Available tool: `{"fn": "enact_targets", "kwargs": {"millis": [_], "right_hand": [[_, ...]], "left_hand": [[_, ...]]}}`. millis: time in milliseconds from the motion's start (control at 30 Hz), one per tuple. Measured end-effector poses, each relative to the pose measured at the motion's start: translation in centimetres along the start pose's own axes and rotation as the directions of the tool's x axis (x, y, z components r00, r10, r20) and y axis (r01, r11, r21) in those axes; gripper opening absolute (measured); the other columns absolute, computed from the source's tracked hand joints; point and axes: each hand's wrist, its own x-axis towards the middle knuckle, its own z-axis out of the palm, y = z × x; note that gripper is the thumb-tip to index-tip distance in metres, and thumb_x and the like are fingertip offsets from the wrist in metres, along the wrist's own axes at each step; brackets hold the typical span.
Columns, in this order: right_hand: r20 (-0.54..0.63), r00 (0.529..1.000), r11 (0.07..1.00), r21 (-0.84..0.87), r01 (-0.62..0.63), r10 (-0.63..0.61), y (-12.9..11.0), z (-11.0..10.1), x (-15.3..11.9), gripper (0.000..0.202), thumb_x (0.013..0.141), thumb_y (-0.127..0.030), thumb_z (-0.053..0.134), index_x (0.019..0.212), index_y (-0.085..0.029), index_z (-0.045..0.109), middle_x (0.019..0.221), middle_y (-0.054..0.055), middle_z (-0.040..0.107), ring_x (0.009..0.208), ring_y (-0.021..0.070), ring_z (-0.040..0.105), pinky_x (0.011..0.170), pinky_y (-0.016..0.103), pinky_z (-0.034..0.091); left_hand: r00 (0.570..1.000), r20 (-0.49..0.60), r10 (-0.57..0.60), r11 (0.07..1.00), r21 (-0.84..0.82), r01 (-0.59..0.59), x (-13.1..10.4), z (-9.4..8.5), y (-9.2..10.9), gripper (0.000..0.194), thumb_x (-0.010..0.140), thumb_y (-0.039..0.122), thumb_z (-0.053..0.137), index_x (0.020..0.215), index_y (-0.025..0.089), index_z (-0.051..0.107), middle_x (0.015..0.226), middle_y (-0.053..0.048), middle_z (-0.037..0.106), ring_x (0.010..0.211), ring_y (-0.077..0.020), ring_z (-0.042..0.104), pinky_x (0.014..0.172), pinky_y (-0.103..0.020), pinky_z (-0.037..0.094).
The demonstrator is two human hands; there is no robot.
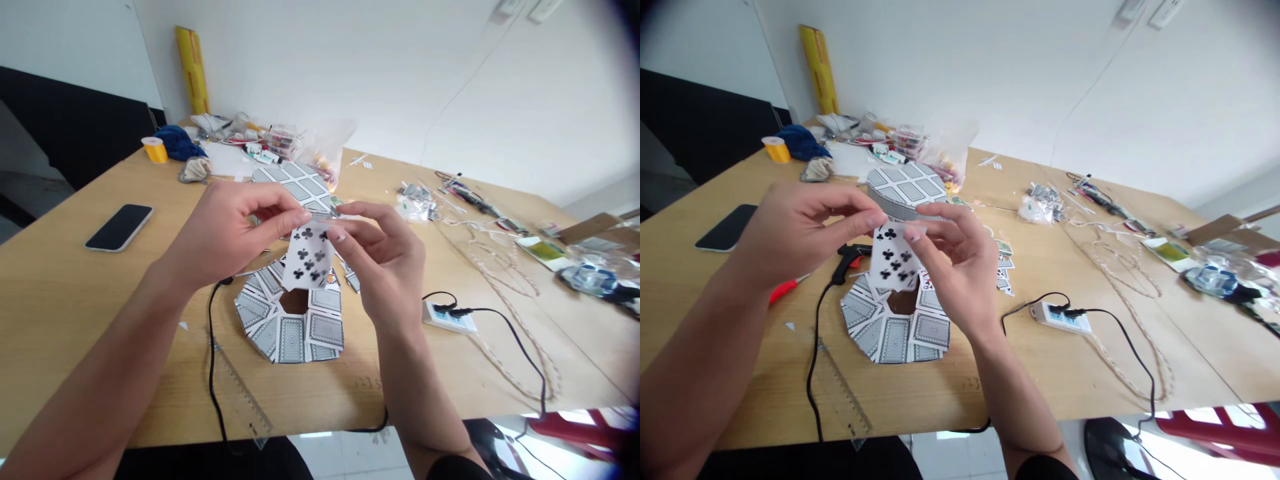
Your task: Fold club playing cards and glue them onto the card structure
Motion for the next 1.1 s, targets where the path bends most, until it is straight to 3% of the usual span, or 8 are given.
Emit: {"fn": "enact_targets", "kwargs": {"millis": [133, 233, 333, 433, 567, 733, 967, 1100], "right_hand": [[-0.023, 0.999, 0.999, -0.008, 0.039, -0.039, 0.1, 0.2, 0.0, 0.012, 0.095, -0.031, 0.090, 0.102, -0.028, 0.081, 0.095, 0.001, 0.082, 0.088, 0.0215, 0.081, 0.083, 0.038, 0.070], [0.019, 1.000, 0.998, -0.066, 0.007, -0.005, 0.4, 0.2, 0.1, 0.017, 0.095, -0.039, 0.090, 0.105, -0.026, 0.083, 0.102, 0.003, 0.083, 0.093, 0.0216, 0.081, 0.085, 0.038, 0.069], [0.115, 0.990, 0.994, -0.091, -0.066, 0.076, 0.8, 0.0, 0.3, 0.028, 0.098, -0.051, 0.087, 0.108, -0.026, 0.084, 0.107, 0.004, 0.083, 0.098, 0.0213, 0.080, 0.085, 0.035, 0.067], [0.172, 0.975, 0.990, -0.066, -0.127, 0.137, 1.0, -0.2, 0.4, 0.028, 0.092, -0.048, 0.092, 0.106, -0.025, 0.083, 0.095, 0.003, 0.083, 0.087, 0.0197, 0.079, 0.078, 0.034, 0.066], [0.080, 0.994, 0.995, -0.072, -0.063, 0.068, 0.8, -0.2, 0.3, 0.019, 0.092, -0.037, 0.090, 0.105, -0.025, 0.083, 0.086, 0.001, 0.080, 0.077, 0.0191, 0.077, 0.075, 0.036, 0.067], [-0.040, 0.998, 0.994, -0.098, 0.050, -0.054, 0.5, 0.1, 0.1, 0.008, 0.095, -0.027, 0.085, 0.103, -0.028, 0.084, 0.102, 0.001, 0.083, 0.090, 0.0205, 0.079, 0.080, 0.038, 0.069], [-0.012, 0.999, 0.991, -0.128, 0.048, -0.050, 0.2, 0.1, 0.2, 0.020, 0.091, -0.031, 0.091, 0.110, -0.030, 0.086, 0.112, 0.001, 0.083, 0.098, 0.0224, 0.079, 0.090, 0.041, 0.072], [-0.032, 0.998, 0.990, -0.132, 0.042, -0.046, 0.3, 0.1, 0.2, 0.013, 0.095, -0.032, 0.088, 0.107, -0.030, 0.087, 0.107, 0.002, 0.084, 0.101, 0.0237, 0.081, 0.092, 0.043, 0.072]], "left_hand": [[0.999, 0.050, 0.009, 0.998, 0.055, -0.011, 0.1, 0.1, -0.1, 0.020, 0.103, 0.039, 0.071, 0.089, 0.027, 0.081, 0.076, 0.001, 0.077, 0.071, -0.0173, 0.067, 0.065, -0.033, 0.047], [0.997, 0.077, 0.016, 0.996, 0.092, -0.023, 0.1, 0.4, -0.2, 0.022, 0.104, 0.041, 0.069, 0.090, 0.027, 0.080, 0.078, 0.001, 0.077, 0.071, -0.0176, 0.067, 0.067, -0.034, 0.047], [0.999, 0.033, 0.018, 0.995, 0.100, -0.021, 0.2, 0.5, -0.2, 0.022, 0.105, 0.039, 0.067, 0.090, 0.027, 0.078, 0.082, 0.002, 0.078, 0.074, -0.0177, 0.068, 0.070, -0.035, 0.050], [0.998, -0.038, 0.048, 0.995, 0.085, -0.044, 0.1, 0.4, -0.1, 0.020, 0.106, 0.038, 0.067, 0.092, 0.028, 0.076, 0.085, 0.004, 0.078, 0.076, -0.0146, 0.065, 0.071, -0.034, 0.051], [0.991, -0.096, 0.092, 0.995, 0.042, -0.089, 0.0, 0.3, -0.1, 0.018, 0.107, 0.039, 0.068, 0.094, 0.028, 0.076, 0.085, 0.005, 0.076, 0.076, -0.0131, 0.064, 0.072, -0.033, 0.055], [1.000, -0.022, 0.020, 1.000, -0.021, -0.020, -0.1, 0.0, 0.0, 0.015, 0.105, 0.038, 0.070, 0.098, 0.029, 0.079, 0.092, 0.000, 0.080, 0.085, -0.0190, 0.071, 0.075, -0.036, 0.059], [0.991, -0.064, 0.120, 0.992, -0.020, -0.122, 0.1, 0.1, -0.7, 0.010, 0.103, 0.034, 0.072, 0.105, 0.029, 0.081, 0.099, 0.003, 0.083, 0.089, -0.0173, 0.072, 0.079, -0.037, 0.062], [0.989, -0.104, 0.104, 0.995, 0.006, -0.104, -0.1, 0.3, -0.5, 0.007, 0.102, 0.030, 0.076, 0.104, 0.031, 0.083, 0.100, 0.002, 0.083, 0.091, -0.0177, 0.074, 0.082, -0.038, 0.065]]}}
